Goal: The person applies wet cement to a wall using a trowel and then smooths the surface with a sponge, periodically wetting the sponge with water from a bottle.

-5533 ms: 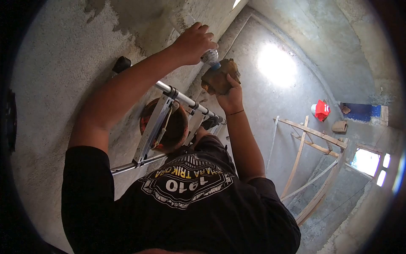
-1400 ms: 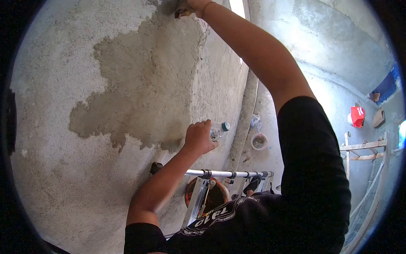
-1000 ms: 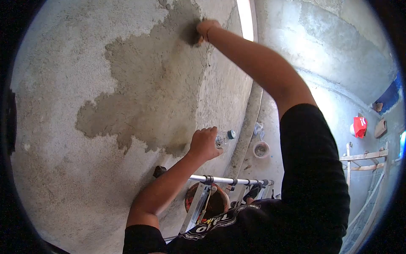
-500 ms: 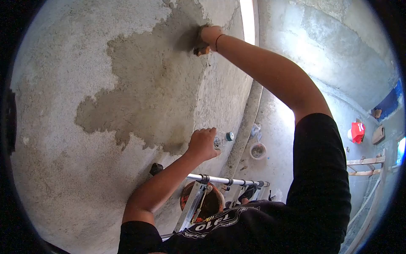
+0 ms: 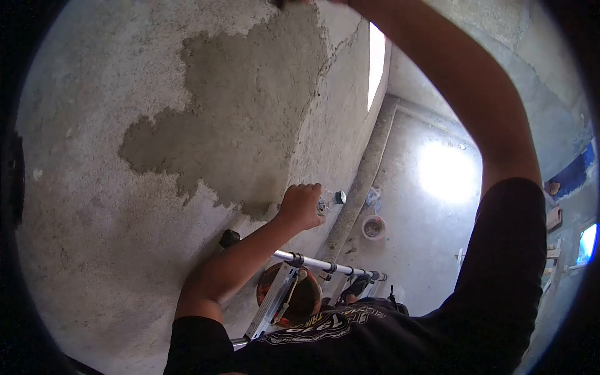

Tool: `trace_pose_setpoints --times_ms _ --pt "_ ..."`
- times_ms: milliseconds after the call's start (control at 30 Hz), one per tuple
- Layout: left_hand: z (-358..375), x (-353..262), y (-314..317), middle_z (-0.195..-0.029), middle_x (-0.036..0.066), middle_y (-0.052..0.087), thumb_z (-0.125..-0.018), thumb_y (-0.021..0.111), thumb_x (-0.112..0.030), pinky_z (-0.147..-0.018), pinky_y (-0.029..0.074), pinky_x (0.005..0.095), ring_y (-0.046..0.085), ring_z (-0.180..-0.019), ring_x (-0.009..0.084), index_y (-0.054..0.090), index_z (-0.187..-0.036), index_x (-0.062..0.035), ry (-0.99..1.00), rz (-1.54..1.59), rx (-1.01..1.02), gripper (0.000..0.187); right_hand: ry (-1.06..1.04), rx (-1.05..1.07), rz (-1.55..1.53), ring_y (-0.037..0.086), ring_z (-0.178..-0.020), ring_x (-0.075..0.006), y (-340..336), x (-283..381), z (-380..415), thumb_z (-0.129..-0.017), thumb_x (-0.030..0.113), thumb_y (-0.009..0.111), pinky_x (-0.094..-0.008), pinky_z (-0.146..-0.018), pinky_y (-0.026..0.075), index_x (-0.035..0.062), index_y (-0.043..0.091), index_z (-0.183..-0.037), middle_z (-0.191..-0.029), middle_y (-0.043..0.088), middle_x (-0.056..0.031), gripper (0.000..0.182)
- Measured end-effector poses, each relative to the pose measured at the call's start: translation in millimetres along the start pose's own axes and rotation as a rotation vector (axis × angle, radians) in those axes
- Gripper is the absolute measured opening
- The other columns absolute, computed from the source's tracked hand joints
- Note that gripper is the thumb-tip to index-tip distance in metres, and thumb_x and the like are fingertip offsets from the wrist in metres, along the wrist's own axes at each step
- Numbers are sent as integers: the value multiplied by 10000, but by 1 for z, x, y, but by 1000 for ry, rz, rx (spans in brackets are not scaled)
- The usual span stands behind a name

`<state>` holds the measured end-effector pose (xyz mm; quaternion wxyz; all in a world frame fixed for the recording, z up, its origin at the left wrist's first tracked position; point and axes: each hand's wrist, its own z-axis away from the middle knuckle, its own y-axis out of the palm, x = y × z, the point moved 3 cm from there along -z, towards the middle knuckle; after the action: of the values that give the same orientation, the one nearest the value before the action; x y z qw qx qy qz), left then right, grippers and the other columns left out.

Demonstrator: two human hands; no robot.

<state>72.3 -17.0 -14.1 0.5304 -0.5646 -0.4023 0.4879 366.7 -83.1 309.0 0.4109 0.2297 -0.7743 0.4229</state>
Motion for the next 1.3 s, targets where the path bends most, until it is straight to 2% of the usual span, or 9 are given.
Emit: trace_pose_setpoints --times_ms 33,100,167,267,733,833,967,1133,1300 --pt "0 -1 -1 -912 105 635 -608 829 -329 -811 458 391 629 -899 272 555 -999 -71 -2 4 -11 543 82 -86 -292 682 -865 -307 -1 -47 8 -773 134 683 -406 -755 549 40 666 -960 -966 688 -150 210" --pt "0 -3 -1 -914 105 636 -609 834 -332 -819 460 391 629 -904 275 557 -1002 -69 5 8 37 548 27 -69 1219 671 -956 -250 48 -49 30 -805 71 653 -366 -818 550 29 662 -1043 -1033 684 -131 242" --pt "0 -1 4 -915 114 638 -603 819 -331 -804 465 393 630 -901 280 554 -1003 -54 16 10 18 553 -15 0 1477 664 -991 -238 71 -46 28 -803 28 668 -352 -853 547 7 671 -1054 -1039 680 -137 252" --pt "0 -1 4 -923 123 641 -601 805 -331 -792 468 396 631 -902 282 550 -1005 -41 22 7 23 558 274 -615 -369 622 -1043 -221 88 -16 19 -939 122 519 -404 -917 505 30 585 -1158 -1131 636 -129 247" --pt "-3 6 12 -944 153 652 -588 824 -339 -809 479 422 641 -906 324 546 -1002 -41 19 81 5 581 174 -504 -315 670 -913 -255 68 -93 27 -938 150 505 -354 -830 531 -64 613 -1027 -1007 681 -136 255" --pt "-6 18 13 -926 165 664 -598 786 -261 -799 484 453 651 -881 345 578 -1001 -48 -7 235 26 501 19 -273 -604 595 -1027 -306 102 -32 102 -930 75 468 -423 -863 511 -52 412 -1264 -1155 559 -203 362" --pt "-8 23 16 -940 164 682 -578 808 -310 -740 520 440 675 -868 311 608 -1056 -48 -48 256 43 580 175 -508 -748 465 -1249 -336 144 -105 222 -982 236 420 -486 -1092 323 -43 298 -1425 -1382 423 -237 538" --pt "-7 12 10 -957 141 679 -612 816 -381 -770 525 436 670 -899 298 615 -1034 -62 -49 213 136 566 469 -746 -1124 546 -1023 -198 273 -167 381 -999 55 375 -342 -936 449 -7 434 -1309 -1143 566 -110 321" --pt "-10 11 2 -920 75 699 -659 703 -299 -658 548 392 683 -837 230 691 -956 -84 4 177 190 367 1011 -527 -1132 550 -1151 -284 368 -189 471 -927 88 559 -422 -1001 447 12 473 -1315 -1269 551 -141 404"
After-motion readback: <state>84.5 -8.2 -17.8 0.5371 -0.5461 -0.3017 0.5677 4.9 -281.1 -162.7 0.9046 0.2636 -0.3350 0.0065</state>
